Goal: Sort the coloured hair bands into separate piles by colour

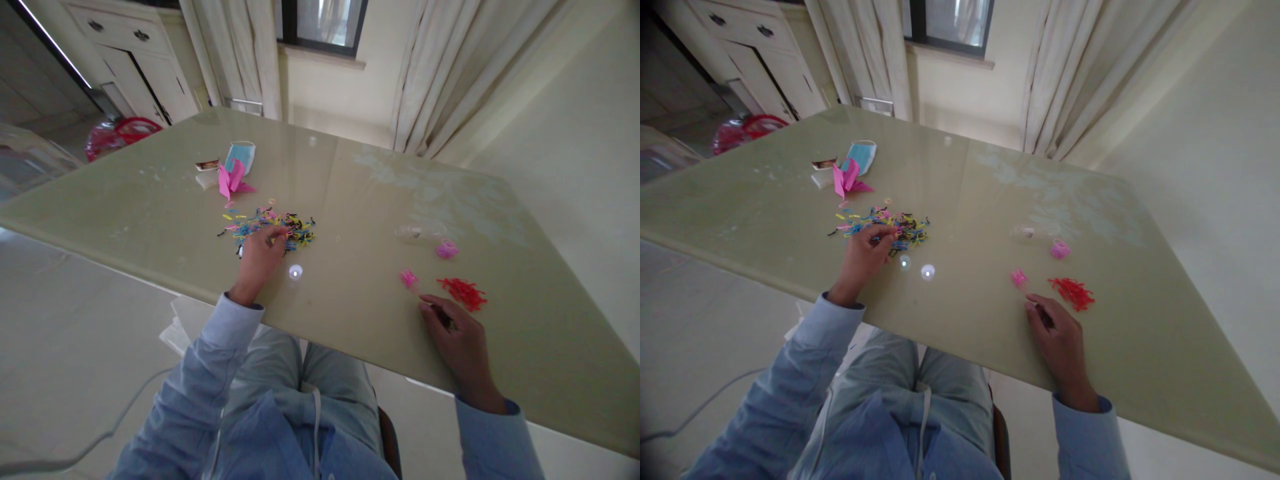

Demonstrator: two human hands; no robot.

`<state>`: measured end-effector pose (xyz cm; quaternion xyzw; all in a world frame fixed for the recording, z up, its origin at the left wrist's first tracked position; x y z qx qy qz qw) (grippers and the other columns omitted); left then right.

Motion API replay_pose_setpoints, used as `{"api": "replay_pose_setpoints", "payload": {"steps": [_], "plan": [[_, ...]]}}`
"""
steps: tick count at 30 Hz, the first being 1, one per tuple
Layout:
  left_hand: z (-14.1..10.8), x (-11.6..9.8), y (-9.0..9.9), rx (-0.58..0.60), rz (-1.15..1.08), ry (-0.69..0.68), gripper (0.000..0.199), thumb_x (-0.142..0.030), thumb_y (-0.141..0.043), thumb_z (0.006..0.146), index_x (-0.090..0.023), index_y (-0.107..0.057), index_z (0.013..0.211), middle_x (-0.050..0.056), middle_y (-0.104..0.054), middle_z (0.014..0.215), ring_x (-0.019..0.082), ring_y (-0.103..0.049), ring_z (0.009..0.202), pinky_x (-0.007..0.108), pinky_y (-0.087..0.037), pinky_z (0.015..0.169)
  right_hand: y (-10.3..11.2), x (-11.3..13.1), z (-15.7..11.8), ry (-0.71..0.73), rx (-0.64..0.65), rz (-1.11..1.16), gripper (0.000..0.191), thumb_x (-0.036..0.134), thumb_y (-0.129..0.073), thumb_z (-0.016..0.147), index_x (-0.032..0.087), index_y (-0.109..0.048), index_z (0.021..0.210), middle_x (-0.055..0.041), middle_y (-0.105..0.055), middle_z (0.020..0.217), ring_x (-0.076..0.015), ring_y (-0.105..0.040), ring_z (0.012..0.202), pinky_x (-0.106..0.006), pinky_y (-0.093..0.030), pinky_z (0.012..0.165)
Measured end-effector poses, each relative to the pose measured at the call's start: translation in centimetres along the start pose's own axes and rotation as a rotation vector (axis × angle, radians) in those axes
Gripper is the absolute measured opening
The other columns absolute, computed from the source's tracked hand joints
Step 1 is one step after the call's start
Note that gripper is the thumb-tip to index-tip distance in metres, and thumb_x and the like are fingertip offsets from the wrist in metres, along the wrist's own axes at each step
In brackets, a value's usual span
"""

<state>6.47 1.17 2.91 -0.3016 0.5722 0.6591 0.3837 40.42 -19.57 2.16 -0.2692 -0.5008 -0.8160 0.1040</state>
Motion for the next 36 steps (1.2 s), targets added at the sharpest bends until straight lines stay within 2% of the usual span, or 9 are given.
{"api": "replay_pose_setpoints", "payload": {"steps": [10,14,19,21,25,27,30,32,36], "plan": [[0.0,0.2,-0.1,0.02,-0.067,0.029,0.031,-0.034,-0.063,0.082,-0.014,-0.077,0.1,0.006,-0.077,0.086,0.014,-0.063,0.06,0.025,-0.05,0.058,0.1,0.0,0.0,0.008,-0.006,-0.002,0.032,0.047,-0.058,0.09,0.02,-0.076,0.093,-0.0054,-0.073,0.077,-0.0181,-0.063,0.062,-0.031,-0.052,0.062],[0.0,0.1,-0.1,0.062,-0.188,0.066,0.028,-0.037,-0.068,0.079,-0.014,-0.078,0.092,0.004,-0.075,0.075,0.01,-0.054,0.045,0.024,-0.044,0.048,0.1,0.0,0.0,0.012,-0.003,-0.001,0.032,0.046,-0.058,0.091,0.02,-0.076,0.093,-0.006,-0.074,0.078,-0.0186,-0.065,0.065,-0.031,-0.053,0.063],[-0.1,0.3,-0.4,0.11,-0.37,0.143,0.027,-0.039,-0.074,0.074,-0.014,-0.077,0.086,0.0,-0.066,0.056,0.009,-0.049,0.04,0.021,-0.035,0.039,0.0,0.0,0.0,0.016,-0.009,-0.002,0.031,0.046,-0.059,0.09,0.02,-0.077,0.092,-0.0075,-0.075,0.081,-0.02,-0.067,0.068,-0.031,-0.054,0.062],[-0.2,0.3,-0.4,0.117,-0.426,0.176,0.03,-0.041,-0.075,0.073,-0.014,-0.077,0.087,0.001,-0.068,0.059,0.008,-0.049,0.04,0.02,-0.032,0.037,-0.1,-0.1,0.0,0.01,-0.008,-0.002,0.031,0.046,-0.059,0.09,0.02,-0.077,0.092,-0.0074,-0.075,0.082,-0.0201,-0.067,0.068,-0.031,-0.054,0.063],[-0.3,0.1,-0.4,0.101,-0.481,0.193,0.032,-0.042,-0.073,0.076,-0.014,-0.077,0.09,0.007,-0.077,0.084,0.006,-0.05,0.041,0.02,-0.031,0.036,0.1,-0.1,0.0,0.014,-0.009,0.0,0.029,0.044,-0.059,0.09,0.02,-0.077,0.093,-0.0063,-0.074,0.079,-0.0192,-0.065,0.065,-0.031,-0.054,0.062],[-0.3,0.1,-0.4,0.078,-0.481,0.195,0.031,-0.041,-0.072,0.078,-0.015,-0.078,0.093,0.007,-0.078,0.085,0.006,-0.05,0.042,0.02,-0.031,0.036,0.1,0.1,0.0,0.022,-0.017,0.006,0.028,0.043,-0.06,0.09,0.02,-0.077,0.092,-0.006,-0.074,0.078,-0.0186,-0.065,0.064,-0.031,-0.053,0.062],[-0.3,0.1,-0.2,0.027,-0.447,0.183,0.028,-0.039,-0.07,0.08,-0.016,-0.078,0.093,0.005,-0.077,0.083,0.007,-0.051,0.042,0.021,-0.032,0.037,0.0,1.2,0.0,0.026,-0.045,0.036,0.026,0.041,-0.061,0.09,0.019,-0.076,0.092,-0.0057,-0.074,0.079,-0.0176,-0.064,0.064,-0.029,-0.052,0.062],[-0.3,0.1,-0.1,-0.009,-0.406,0.157,0.027,-0.039,-0.069,0.081,-0.015,-0.077,0.09,0.004,-0.076,0.079,0.007,-0.051,0.042,0.021,-0.034,0.039,-0.6,2.7,0.2,0.033,-0.026,0.079,0.025,0.04,-0.061,0.09,0.02,-0.076,0.093,-0.005,-0.074,0.078,-0.0166,-0.063,0.062,-0.029,-0.052,0.061],[-0.3,-0.1,-0.1,-0.064,-0.338,0.083,0.026,-0.037,-0.065,0.084,-0.015,-0.078,0.09,0.0,-0.07,0.064,0.009,-0.053,0.043,0.022,-0.038,0.044,-2.6,7.7,1.6,0.121,0.133,0.189,0.025,0.039,-0.06,0.091,0.021,-0.076,0.098,-0.0028,-0.072,0.075,-0.0143,-0.059,0.058,-0.027,-0.05,0.06]]}}
Point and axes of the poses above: each hand's wrist, its own z-axis towards the middle knuckle, its own y-axis out of the back of the hand, x = y × z, the point moved 3 cm from there along z, towards the middle knuckle
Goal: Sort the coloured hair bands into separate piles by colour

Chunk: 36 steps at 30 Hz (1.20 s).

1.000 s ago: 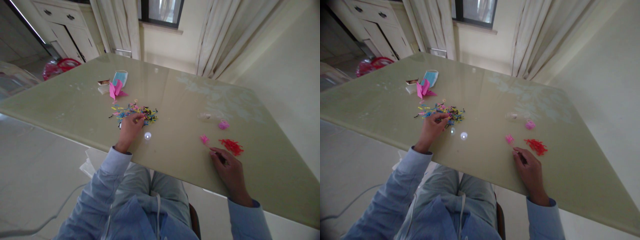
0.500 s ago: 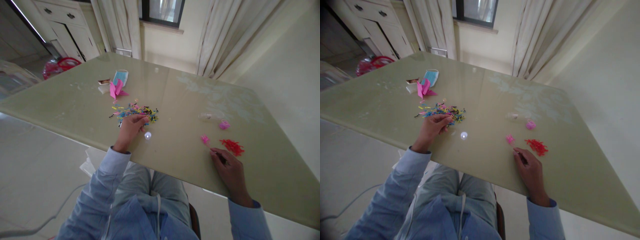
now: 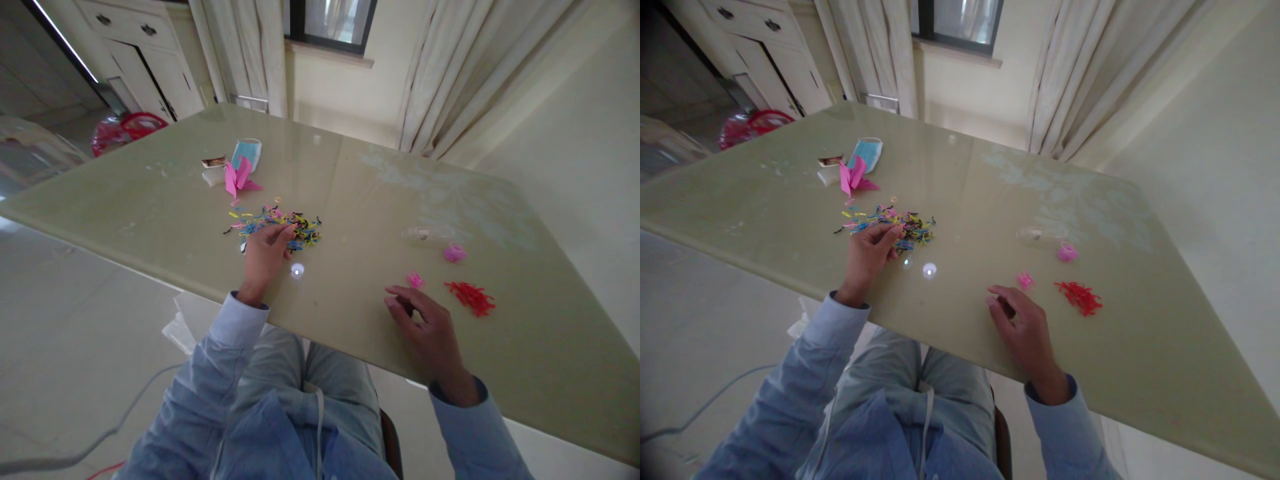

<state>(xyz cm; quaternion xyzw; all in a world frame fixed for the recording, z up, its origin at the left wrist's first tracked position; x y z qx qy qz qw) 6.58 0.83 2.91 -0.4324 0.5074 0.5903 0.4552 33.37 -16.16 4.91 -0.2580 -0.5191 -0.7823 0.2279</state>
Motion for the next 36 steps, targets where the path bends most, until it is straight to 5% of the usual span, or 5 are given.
{"api": "replay_pose_setpoints", "payload": {"steps": [7,15,30,36], "plan": [[-0.2,-0.3,-0.2,-0.052,0.049,-0.033,0.026,-0.033,-0.062,0.088,-0.015,-0.078,0.097,-0.001,-0.067,0.059,0.011,-0.054,0.044,0.022,-0.042,0.048,-6.6,6.5,8.2,0.089,0.218,0.182,0.031,0.037,-0.06,0.093,0.016,-0.075,0.11,0.0003,-0.066,0.067,-0.0116,-0.056,0.058,-0.024,-0.044,0.062],[0.1,0.0,-0.1,-0.07,-0.031,-0.06,0.024,-0.032,-0.063,0.088,-0.014,-0.078,0.095,0.002,-0.075,0.075,0.009,-0.054,0.044,0.021,-0.042,0.045,-14.0,7.7,14.2,0.083,0.283,0.267,0.024,0.03,-0.059,0.09,0.013,-0.076,0.089,-0.001,-0.066,0.069,-0.013,-0.056,0.065,-0.024,-0.039,0.064],[0.3,0.4,0.5,-0.2,-0.127,-0.052,0.017,-0.027,-0.067,0.087,-0.016,-0.077,0.094,0.003,-0.075,0.081,0.008,-0.055,0.044,0.021,-0.043,0.043,-14.7,7.0,14.5,0.153,0.245,0.072,0.024,0.028,-0.059,0.091,0.015,-0.078,0.092,-0.0046,-0.071,0.076,-0.0148,-0.056,0.064,-0.027,-0.038,0.065],[-0.4,0.4,0.5,-0.145,-0.36,-0.053,0.022,-0.034,-0.074,0.082,-0.019,-0.079,0.098,0.001,-0.073,0.073,0.007,-0.05,0.043,0.019,-0.036,0.039,-12.8,6.9,12.9,0.134,0.243,0.069,0.026,0.03,-0.058,0.092,0.017,-0.079,0.099,-0.0037,-0.073,0.078,-0.0143,-0.058,0.063,-0.026,-0.039,0.064]]}}
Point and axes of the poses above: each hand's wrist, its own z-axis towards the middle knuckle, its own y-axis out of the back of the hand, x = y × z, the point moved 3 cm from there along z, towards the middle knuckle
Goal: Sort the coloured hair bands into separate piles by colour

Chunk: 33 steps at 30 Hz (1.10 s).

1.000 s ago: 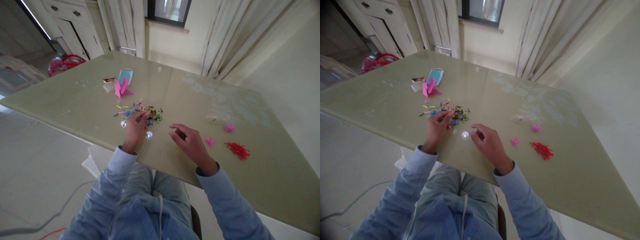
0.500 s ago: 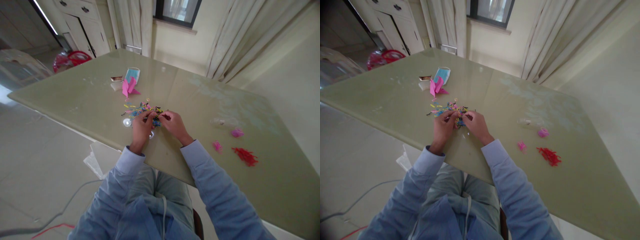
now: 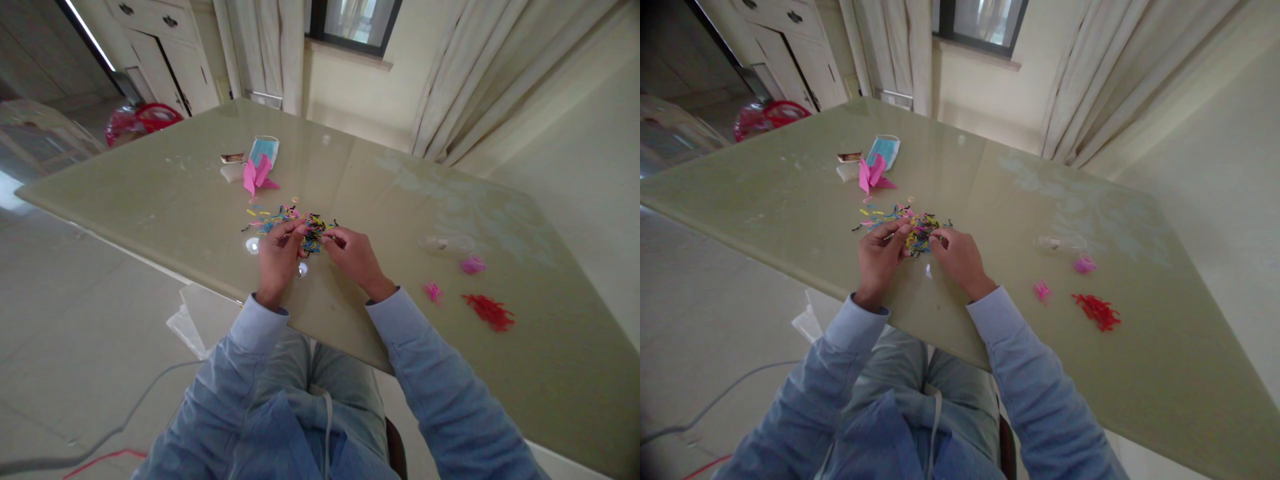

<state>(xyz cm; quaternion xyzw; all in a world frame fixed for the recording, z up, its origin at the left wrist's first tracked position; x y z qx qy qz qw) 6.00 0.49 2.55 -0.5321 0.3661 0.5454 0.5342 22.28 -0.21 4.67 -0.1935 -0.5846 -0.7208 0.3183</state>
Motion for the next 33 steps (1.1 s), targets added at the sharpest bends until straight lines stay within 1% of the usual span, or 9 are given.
{"api": "replay_pose_setpoints", "payload": {"steps": [3,9,13,16,20,24,29,31,33], "plan": [[-0.8,-0.4,0.1,0.02,-0.094,0.02,0.025,-0.038,-0.078,0.08,-0.018,-0.079,0.096,-0.001,-0.069,0.063,0.006,-0.048,0.041,0.018,-0.032,0.038,1.4,-0.3,-2.8,-0.019,0.022,0.017,0.024,0.031,-0.059,0.092,0.017,-0.079,0.098,-0.0009,-0.069,0.068,-0.0129,-0.057,0.059,-0.025,-0.04,0.062],[-2.7,-1.2,-0.4,0.08,-0.214,0.113,0.032,-0.04,-0.085,0.071,-0.017,-0.077,0.092,0.003,-0.076,0.075,0.004,-0.049,0.041,0.016,-0.031,0.036,4.1,-1.9,-11.1,-0.059,0.11,0.028,0.027,0.032,-0.057,0.096,0.017,-0.077,0.107,-0.001,-0.071,0.068,-0.0133,-0.061,0.057,-0.024,-0.046,0.06],[-3.9,-2.1,-2.0,0.22,-0.236,0.191,0.031,-0.038,-0.089,0.066,-0.017,-0.077,0.085,0.004,-0.078,0.077,0.004,-0.05,0.042,0.016,-0.033,0.036,5.7,-2.9,-16.3,-0.005,0.007,0.024,0.022,0.03,-0.06,0.096,0.019,-0.076,0.106,-0.0051,-0.077,0.086,-0.0145,-0.068,0.068,-0.024,-0.052,0.065],[-5.0,-3.0,-3.8,0.313,-0.213,0.176,0.026,-0.038,-0.087,0.07,-0.017,-0.077,0.083,0.006,-0.079,0.08,0.005,-0.051,0.043,0.016,-0.036,0.036,6.7,-3.4,-18.6,0.024,-0.088,0.076,0.017,0.026,-0.062,0.094,0.021,-0.076,0.101,-0.0038,-0.075,0.082,-0.014,-0.069,0.071,-0.023,-0.053,0.066],[-6.5,-3.8,-6.2,0.429,-0.116,0.098,0.02,-0.036,-0.083,0.074,-0.018,-0.079,0.082,0.004,-0.077,0.074,0.006,-0.053,0.044,0.018,-0.041,0.039,7.4,-4.0,-19.2,-0.06,-0.183,0.161,0.013,0.026,-0.065,0.092,0.021,-0.076,0.095,-0.0033,-0.076,0.083,-0.0142,-0.07,0.072,-0.023,-0.054,0.067],[-7.3,-3.4,-8.6,0.52,-0.014,0.037,0.017,-0.036,-0.08,0.079,-0.019,-0.08,0.084,0.001,-0.073,0.067,0.007,-0.055,0.045,0.018,-0.045,0.042,7.4,-4.5,-18.8,-0.177,-0.222,0.244,0.014,0.029,-0.065,0.091,0.023,-0.077,0.094,-0.0043,-0.077,0.084,-0.0161,-0.069,0.07,-0.025,-0.054,0.062],[-7.4,-2.6,-12.6,0.659,0.104,0.007,0.016,-0.033,-0.072,0.085,-0.018,-0.079,0.089,0.002,-0.075,0.074,0.008,-0.056,0.046,0.02,-0.046,0.045,7.1,-4.3,-18.8,-0.217,-0.232,0.277,0.016,0.032,-0.065,0.09,0.024,-0.078,0.092,-0.0059,-0.078,0.086,-0.0192,-0.071,0.075,-0.029,-0.056,0.067],[-7.4,-2.2,-14.5,0.728,0.191,-0.055,0.014,-0.028,-0.069,0.088,-0.018,-0.079,0.091,0.002,-0.076,0.079,0.009,-0.059,0.051,0.021,-0.049,0.052,7.1,-4.2,-18.9,-0.218,-0.234,0.288,0.016,0.032,-0.064,0.09,0.023,-0.078,0.092,-0.0063,-0.078,0.088,-0.0194,-0.071,0.076,-0.029,-0.056,0.068],[-7.6,-1.8,-16.5,0.8,0.307,-0.156,0.012,-0.023,-0.068,0.09,-0.019,-0.079,0.092,0.004,-0.078,0.087,0.013,-0.067,0.065,0.023,-0.053,0.064,7.0,-4.2,-18.9,-0.214,-0.238,0.294,0.017,0.031,-0.064,0.09,0.022,-0.078,0.093,-0.0062,-0.078,0.087,-0.0189,-0.071,0.076,-0.029,-0.056,0.068]]}}
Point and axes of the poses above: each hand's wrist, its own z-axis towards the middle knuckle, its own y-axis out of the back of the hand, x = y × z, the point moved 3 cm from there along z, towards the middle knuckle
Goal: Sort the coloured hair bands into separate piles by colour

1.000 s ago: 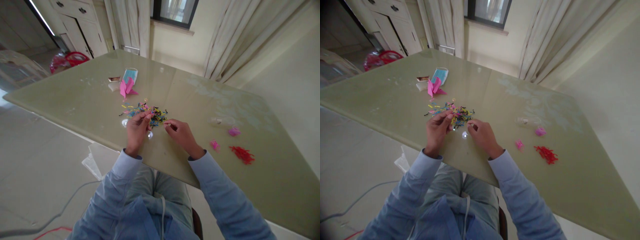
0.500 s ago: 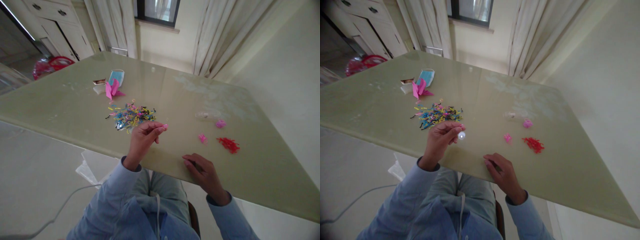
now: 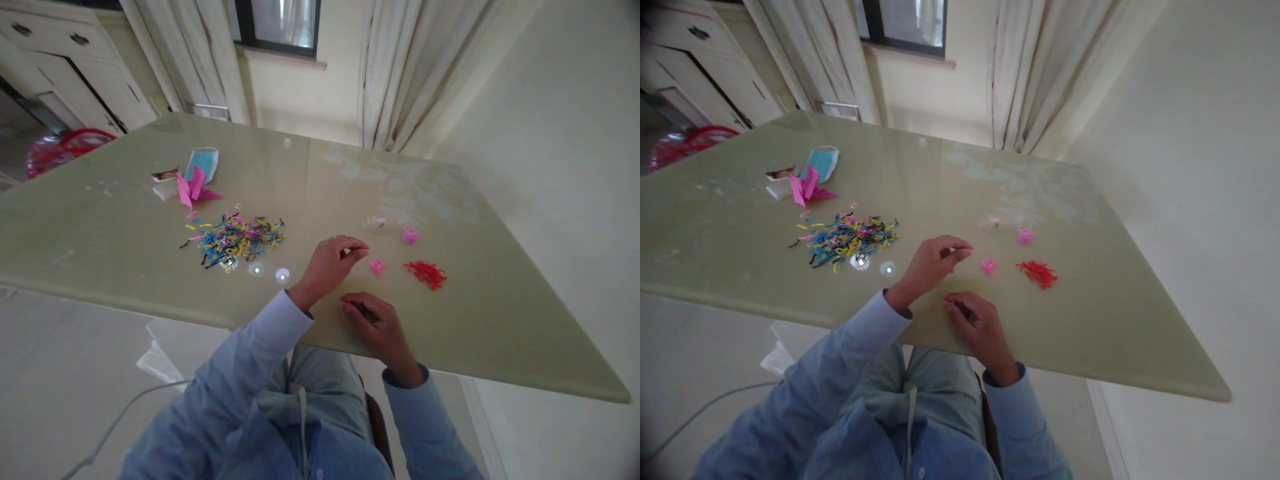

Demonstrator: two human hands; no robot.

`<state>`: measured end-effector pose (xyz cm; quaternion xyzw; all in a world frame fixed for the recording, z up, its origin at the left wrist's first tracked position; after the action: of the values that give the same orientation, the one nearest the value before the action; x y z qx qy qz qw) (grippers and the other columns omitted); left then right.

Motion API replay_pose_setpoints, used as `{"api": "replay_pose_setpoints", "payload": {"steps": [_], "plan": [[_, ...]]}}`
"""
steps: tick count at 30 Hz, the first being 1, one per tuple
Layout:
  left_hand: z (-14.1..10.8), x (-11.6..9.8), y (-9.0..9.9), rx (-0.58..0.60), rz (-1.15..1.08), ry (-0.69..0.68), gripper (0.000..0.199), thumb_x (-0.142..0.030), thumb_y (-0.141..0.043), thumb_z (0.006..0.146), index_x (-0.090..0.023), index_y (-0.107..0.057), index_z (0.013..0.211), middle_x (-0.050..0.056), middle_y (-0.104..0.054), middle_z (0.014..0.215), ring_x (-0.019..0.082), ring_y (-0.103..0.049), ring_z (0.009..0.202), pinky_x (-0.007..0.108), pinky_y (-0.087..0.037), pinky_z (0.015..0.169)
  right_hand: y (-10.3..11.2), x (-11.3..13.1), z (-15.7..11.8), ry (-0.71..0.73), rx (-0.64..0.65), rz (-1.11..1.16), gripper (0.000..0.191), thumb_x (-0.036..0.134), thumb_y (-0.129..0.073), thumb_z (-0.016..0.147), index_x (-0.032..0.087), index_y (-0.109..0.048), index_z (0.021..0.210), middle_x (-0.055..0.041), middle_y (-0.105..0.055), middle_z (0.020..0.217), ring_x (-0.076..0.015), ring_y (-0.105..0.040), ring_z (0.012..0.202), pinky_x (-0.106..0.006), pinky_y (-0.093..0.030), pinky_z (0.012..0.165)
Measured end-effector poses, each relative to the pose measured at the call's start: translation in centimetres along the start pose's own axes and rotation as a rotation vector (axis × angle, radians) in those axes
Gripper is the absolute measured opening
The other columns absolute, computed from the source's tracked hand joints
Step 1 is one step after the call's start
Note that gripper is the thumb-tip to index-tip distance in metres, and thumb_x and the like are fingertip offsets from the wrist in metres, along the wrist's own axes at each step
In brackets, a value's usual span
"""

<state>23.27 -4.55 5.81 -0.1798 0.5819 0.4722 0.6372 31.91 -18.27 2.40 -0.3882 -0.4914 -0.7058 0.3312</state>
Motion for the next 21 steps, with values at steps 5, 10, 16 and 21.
{"api": "replay_pose_setpoints", "payload": {"steps": [5,10,16,21], "plan": [[2.0,0.6,-3.2,0.155,0.328,-0.122,0.018,-0.019,-0.063,0.094,-0.017,-0.079,0.1,0.009,-0.078,0.102,0.021,-0.07,0.096,0.032,-0.052,0.09,-0.1,-0.1,0.0,0.025,0.007,0.011,0.016,0.028,-0.063,0.09,0.021,-0.077,0.091,-0.0054,-0.077,0.084,-0.0175,-0.071,0.074,-0.027,-0.054,0.067],[2.1,1.2,-4.6,0.3,0.503,-0.116,0.024,-0.022,-0.056,0.097,-0.02,-0.079,0.102,0.01,-0.075,0.107,0.022,-0.069,0.099,0.034,-0.052,0.09,-0.1,-0.2,0.0,0.012,0.011,0.015,0.016,0.029,-0.063,0.09,0.021,-0.077,0.093,-0.0055,-0.078,0.085,-0.0175,-0.07,0.074,-0.027,-0.054,0.067],[1.6,1.8,-4.2,0.318,0.508,-0.098,0.028,-0.019,-0.055,0.097,-0.021,-0.077,0.114,0.01,-0.074,0.112,0.022,-0.069,0.104,0.033,-0.052,0.093,-0.1,-0.1,0.0,0.011,0.012,0.006,0.016,0.03,-0.064,0.091,0.022,-0.077,0.093,-0.0052,-0.078,0.085,-0.0181,-0.07,0.074,-0.027,-0.054,0.067],[0.7,2.7,-1.6,0.247,0.455,-0.077,0.023,-0.02,-0.058,0.096,-0.019,-0.079,0.106,0.009,-0.076,0.106,0.021,-0.069,0.1,0.033,-0.052,0.093,0.0,0.0,0.0,0.0,0.003,-0.011,0.017,0.031,-0.063,0.091,0.024,-0.078,0.093,-0.0054,-0.078,0.087,-0.0185,-0.071,0.075,-0.028,-0.055,0.067]]}}
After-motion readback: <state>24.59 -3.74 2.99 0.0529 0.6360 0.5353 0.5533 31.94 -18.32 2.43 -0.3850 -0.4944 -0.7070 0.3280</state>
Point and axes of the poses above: each hand's wrist, its own z-axis towards the middle knuckle, its own y-axis out of the back of the hand, x = y × z, the point moved 3 cm from there along z, towards the middle knuckle
